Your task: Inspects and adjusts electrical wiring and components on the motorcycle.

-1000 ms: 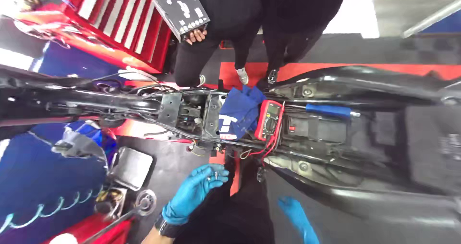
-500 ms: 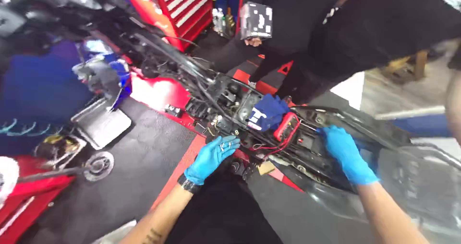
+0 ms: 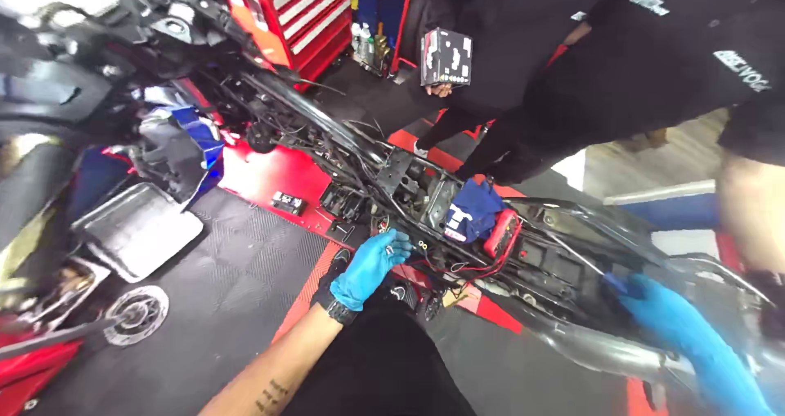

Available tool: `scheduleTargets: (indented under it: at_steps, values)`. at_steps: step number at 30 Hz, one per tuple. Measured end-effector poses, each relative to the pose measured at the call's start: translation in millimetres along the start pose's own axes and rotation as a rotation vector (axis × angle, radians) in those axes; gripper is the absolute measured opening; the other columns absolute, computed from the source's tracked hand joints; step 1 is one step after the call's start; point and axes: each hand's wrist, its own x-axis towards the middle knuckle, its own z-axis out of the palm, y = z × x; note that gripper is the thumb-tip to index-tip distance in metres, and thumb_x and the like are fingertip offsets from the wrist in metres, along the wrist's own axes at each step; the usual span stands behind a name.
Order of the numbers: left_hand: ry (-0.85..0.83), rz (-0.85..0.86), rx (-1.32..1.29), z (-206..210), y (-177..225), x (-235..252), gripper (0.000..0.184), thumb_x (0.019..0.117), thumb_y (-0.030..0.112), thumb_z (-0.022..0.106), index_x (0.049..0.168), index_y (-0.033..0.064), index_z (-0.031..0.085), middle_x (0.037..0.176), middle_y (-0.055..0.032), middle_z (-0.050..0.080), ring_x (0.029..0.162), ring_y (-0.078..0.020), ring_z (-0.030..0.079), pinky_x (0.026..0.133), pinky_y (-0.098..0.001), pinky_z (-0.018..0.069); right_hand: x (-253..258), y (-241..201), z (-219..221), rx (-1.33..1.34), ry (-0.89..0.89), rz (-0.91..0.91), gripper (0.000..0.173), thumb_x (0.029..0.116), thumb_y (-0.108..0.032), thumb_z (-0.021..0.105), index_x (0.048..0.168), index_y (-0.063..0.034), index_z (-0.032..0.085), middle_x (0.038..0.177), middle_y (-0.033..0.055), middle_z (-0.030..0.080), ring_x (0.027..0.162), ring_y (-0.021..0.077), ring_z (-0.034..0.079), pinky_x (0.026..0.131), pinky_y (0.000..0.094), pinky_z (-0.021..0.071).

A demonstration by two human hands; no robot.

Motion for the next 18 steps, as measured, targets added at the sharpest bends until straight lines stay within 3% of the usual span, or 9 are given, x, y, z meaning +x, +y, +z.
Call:
scheduleTargets:
  at_steps: [2,4,7,9,11,12,14,16,18]
  values:
    - [0.009,-0.017,0.1,6.3,14.5,13.8,0.038,0.113,0.027,0.034,0.1,0.0059,0.062,0.081,-0.0018,0.063,0.068,-0.0107,0.061,0.063,-0.0249,0.0528,-37.1,-5.4,21.7,0.397,0.049,0.009,0.044,0.085,-0.015,0.07,0.127,-0.0035,0.062,0.097,0.0199,0.067,0.081,0.0337,0.065,0.07,0.0584,0.0534]
    - [-0.012,-0.03,0.222,23.5,32.3,30.6,0.042,0.1131,0.036,0.035,0.083,0.0126,0.054,0.064,0.0045,0.048,0.052,-0.0059,0.044,0.048,-0.0205,0.0385,-63.5,-45.9,54.8,0.76,0.126,-0.01,0.042,0.0834,-0.024,0.069,0.122,-0.0086,0.063,0.084,0.0066,0.063,0.061,0.0169,0.057,0.052,0.038,0.0503]
    - [-0.107,0.046,0.516,69.8,63.9,64.0,0.05,0.112,0.041,0.038,0.072,0.0141,0.049,0.055,0.0073,0.037,0.044,-0.0041,0.033,0.043,-0.0204,0.0304,-66.9,-126.5,90.8,1.11,0.219,-0.047,0.027,0.0921,-0.024,0.071,0.114,-0.0084,0.07,0.073,0.0012,0.064,0.049,0.0097,0.05,0.043,0.0292,0.0446]
    - [-0.187,0.129,0.764,106.5,79.8,97.5,0.049,0.1119,0.04,0.039,0.082,0.0068,0.06,0.058,0.0056,0.042,0.047,-0.0055,0.036,0.047,-0.023,0.0348,-41.7,-161.8,95.2,1.063,0.291,-0.047,0.03,0.0931,-0.023,0.07,0.12,-0.0096,0.071,0.081,0.0022,0.067,0.058,0.0106,0.055,0.052,0.032,0.0489]
    - [-0.25,0.179,0.967,137.9,85.9,135.2,0.049,0.1121,0.038,0.039,0.096,0.0019,0.068,0.065,0.0031,0.049,0.052,-0.0072,0.04,0.053,-0.026,0.0392,-0.6,-183.2,93.3,0.894,0.362,-0.044,0.035,0.0917,-0.023,0.071,0.124,-0.01,0.07,0.102,0.0073,0.072,0.084,0.0176,0.066,0.077,0.0425,0.0558]
    - [-0.268,0.191,1.034,149.5,85.1,151.2,0.048,0.1122,0.037,0.038,0.1,0.0016,0.069,0.067,0.0021,0.051,0.054,-0.0078,0.042,0.055,-0.0266,0.0405,20.7,-191.5,92.0,0.804,0.373,-0.056,0.037,0.0916,-0.023,0.072,0.126,-0.0086,0.069,0.115,0.0106,0.071,0.098,0.0232,0.068,0.089,0.0486,0.0552]
    - [-0.295,0.207,1.09,169.2,82.7,173.6,0.045,0.1122,0.033,0.039,0.104,0.0023,0.071,0.07,0.001,0.052,0.057,-0.0085,0.042,0.056,-0.0271,0.0397,64.3,-203.0,92.8,0.622,0.349,-0.084,0.039,0.0894,-0.028,0.074,0.124,-0.0098,0.071,0.131,0.0126,0.066,0.115,0.0302,0.065,0.098,0.0565,0.0517]
    - [-0.342,0.196,1.073,175.2,78.6,185.4,0.038,0.1118,0.028,0.041,0.11,0.0038,0.071,0.068,0.0039,0.046,0.055,-0.0071,0.039,0.054,-0.0248,0.037,91.3,-209.1,95.1,0.505,0.251,-0.087,0.035,0.0891,-0.029,0.073,0.119,-0.0103,0.072,0.129,0.0147,0.066,0.118,0.0343,0.063,0.099,0.0607,0.0496]
    - [-0.41,0.2,1.125,174.1,75.4,196.4,0.033,0.1106,0.022,0.043,0.118,0.0046,0.07,0.068,0.005,0.044,0.055,-0.0058,0.038,0.053,-0.0234,0.0357,96.5,-208.7,86.6,0.554,0.193,-0.119,0.031,0.0902,-0.027,0.071,0.114,-0.0076,0.073,0.116,0.0157,0.07,0.111,0.034,0.066,0.096,0.0598,0.0501]
